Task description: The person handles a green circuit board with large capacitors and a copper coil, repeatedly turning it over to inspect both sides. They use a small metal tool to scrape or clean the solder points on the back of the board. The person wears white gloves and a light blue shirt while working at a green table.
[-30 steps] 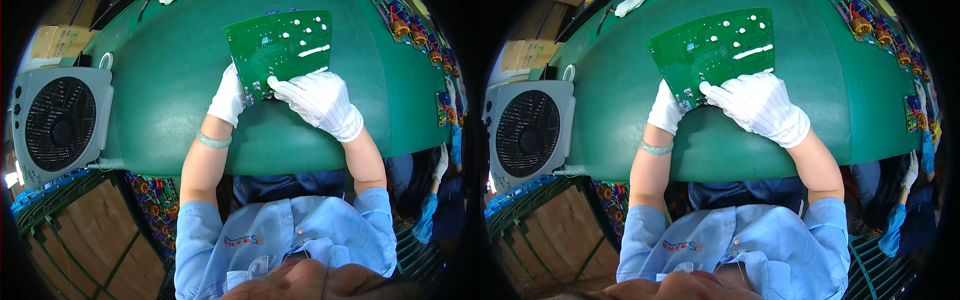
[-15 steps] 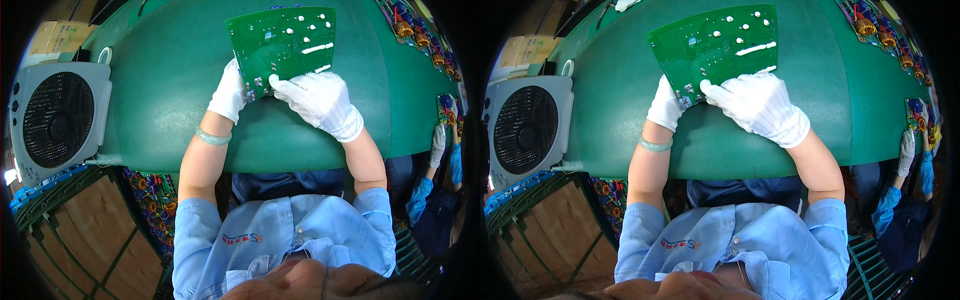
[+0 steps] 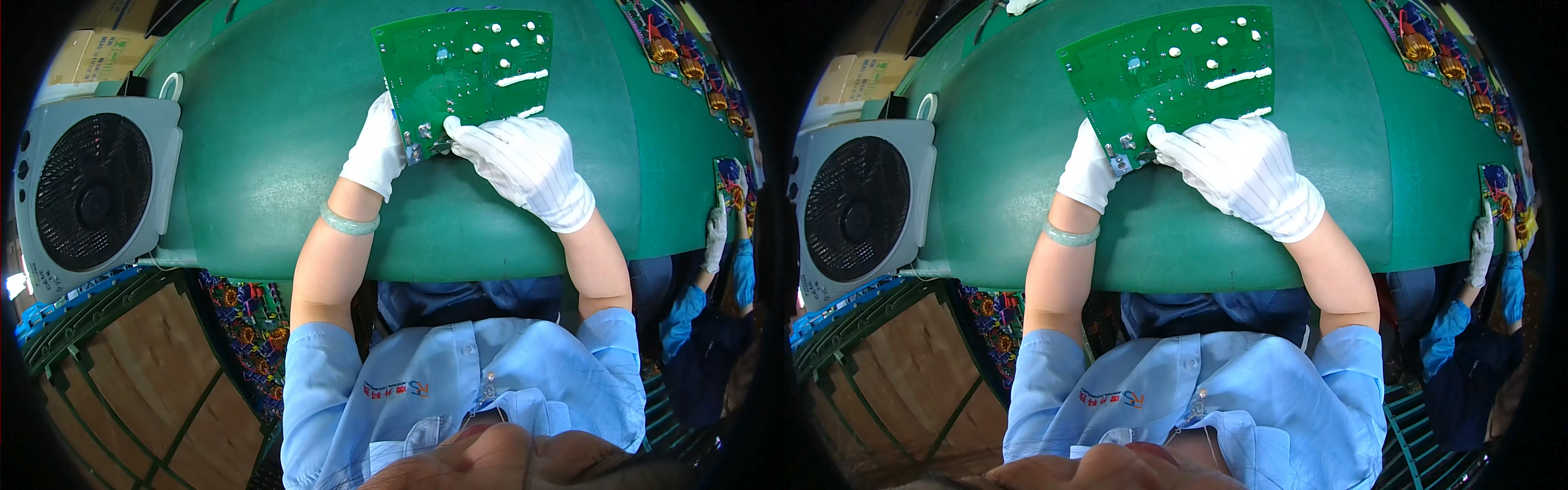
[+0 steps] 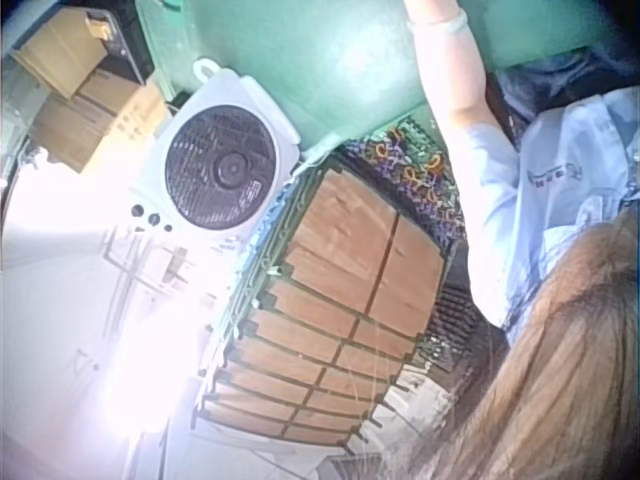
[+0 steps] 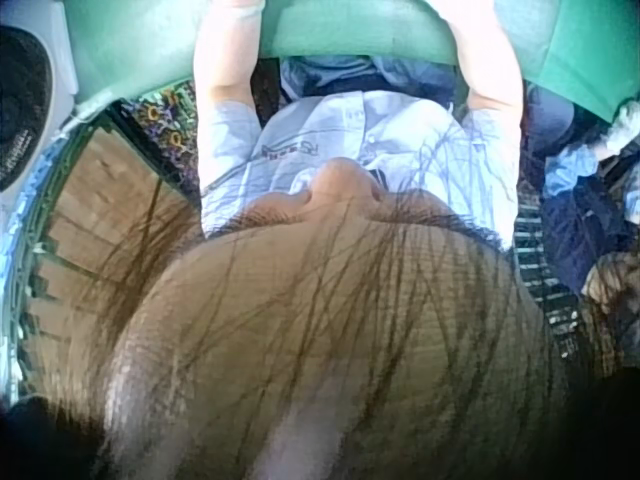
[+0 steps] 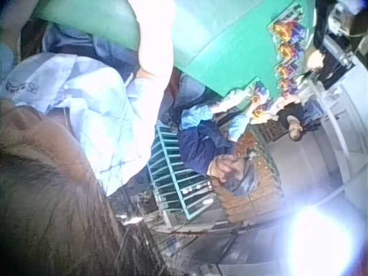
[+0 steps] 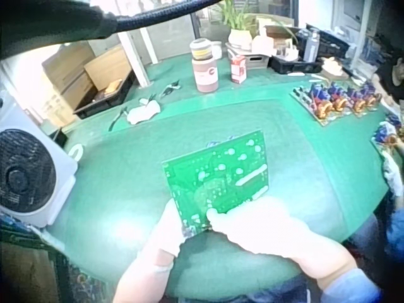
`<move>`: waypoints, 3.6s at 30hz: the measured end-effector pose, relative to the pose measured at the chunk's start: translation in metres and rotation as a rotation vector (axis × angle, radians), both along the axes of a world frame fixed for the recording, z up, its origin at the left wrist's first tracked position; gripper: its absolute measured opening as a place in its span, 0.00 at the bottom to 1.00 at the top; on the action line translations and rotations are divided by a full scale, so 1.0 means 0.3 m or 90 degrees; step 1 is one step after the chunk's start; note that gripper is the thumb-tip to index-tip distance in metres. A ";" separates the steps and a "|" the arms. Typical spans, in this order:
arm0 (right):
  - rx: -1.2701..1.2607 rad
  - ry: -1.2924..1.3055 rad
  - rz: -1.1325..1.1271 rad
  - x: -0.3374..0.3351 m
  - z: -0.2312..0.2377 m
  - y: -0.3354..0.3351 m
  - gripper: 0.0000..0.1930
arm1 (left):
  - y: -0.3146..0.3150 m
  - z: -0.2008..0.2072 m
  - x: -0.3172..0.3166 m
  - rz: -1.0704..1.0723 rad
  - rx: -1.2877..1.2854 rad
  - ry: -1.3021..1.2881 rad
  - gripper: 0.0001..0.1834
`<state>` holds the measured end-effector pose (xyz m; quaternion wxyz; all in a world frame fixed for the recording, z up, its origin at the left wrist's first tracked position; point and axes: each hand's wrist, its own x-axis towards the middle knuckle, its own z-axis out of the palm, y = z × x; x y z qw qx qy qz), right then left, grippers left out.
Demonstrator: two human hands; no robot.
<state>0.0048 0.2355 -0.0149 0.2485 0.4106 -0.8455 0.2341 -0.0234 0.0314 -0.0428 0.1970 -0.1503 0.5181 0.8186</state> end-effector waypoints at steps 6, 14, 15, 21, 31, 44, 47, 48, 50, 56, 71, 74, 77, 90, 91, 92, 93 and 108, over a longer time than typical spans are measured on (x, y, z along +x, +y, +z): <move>0.069 -0.025 0.068 -0.004 -0.002 0.012 0.20 | 0.007 0.008 0.000 0.025 0.029 -0.022 0.24; -0.016 0.041 -0.008 -0.012 -0.024 0.009 0.23 | 0.011 0.033 0.003 0.027 0.005 -0.022 0.23; -0.001 0.032 -0.004 -0.008 -0.028 0.009 0.23 | 0.012 0.032 0.003 0.034 0.001 -0.027 0.23; -0.006 0.041 0.001 -0.009 -0.041 0.004 0.25 | 0.016 0.037 0.004 0.042 0.002 -0.030 0.22; -0.003 -0.004 0.014 -0.004 -0.025 0.008 0.22 | 0.020 0.037 0.004 0.044 0.008 -0.039 0.23; 0.004 0.035 -0.016 0.002 -0.014 0.010 0.23 | 0.009 0.029 0.004 0.041 0.043 -0.034 0.24; 0.006 0.036 -0.019 0.005 -0.008 0.015 0.24 | 0.013 0.037 0.004 0.037 0.034 -0.032 0.24; 0.002 0.036 -0.018 0.007 -0.006 0.015 0.24 | 0.019 0.057 0.008 0.041 0.018 -0.038 0.24; 0.009 0.032 -0.021 0.012 -0.006 0.011 0.24 | 0.022 0.066 0.011 0.046 -0.001 -0.040 0.24; 0.078 -0.003 -0.070 0.050 0.032 -0.010 0.25 | 0.009 0.036 0.004 0.026 0.015 -0.015 0.23; 0.007 -0.007 -0.068 0.065 0.032 -0.017 0.21 | 0.000 0.017 -0.003 0.013 0.017 -0.010 0.23; -0.016 0.009 -0.088 0.054 -0.007 -0.016 0.21 | 0.011 0.035 0.000 0.022 -0.012 0.000 0.23; -0.003 -0.008 -0.089 0.055 -0.010 -0.025 0.22 | 0.006 0.039 0.003 0.024 0.000 -0.010 0.23; 0.044 0.010 -0.089 0.085 0.015 -0.015 0.26 | 0.009 0.021 -0.004 0.047 0.087 -0.048 0.21; 0.039 0.020 -0.091 0.082 0.019 -0.016 0.26 | 0.005 0.010 -0.005 0.044 0.086 -0.049 0.21; 0.033 0.030 -0.093 0.080 0.020 -0.017 0.26 | 0.001 0.003 -0.004 0.041 0.078 -0.042 0.21; 0.038 0.023 -0.096 0.080 0.020 -0.018 0.26 | -0.001 -0.002 -0.005 0.035 0.072 -0.036 0.21; -0.180 -0.149 -0.034 0.040 0.027 0.000 0.12 | -0.036 0.022 0.011 -0.013 0.161 -0.016 0.23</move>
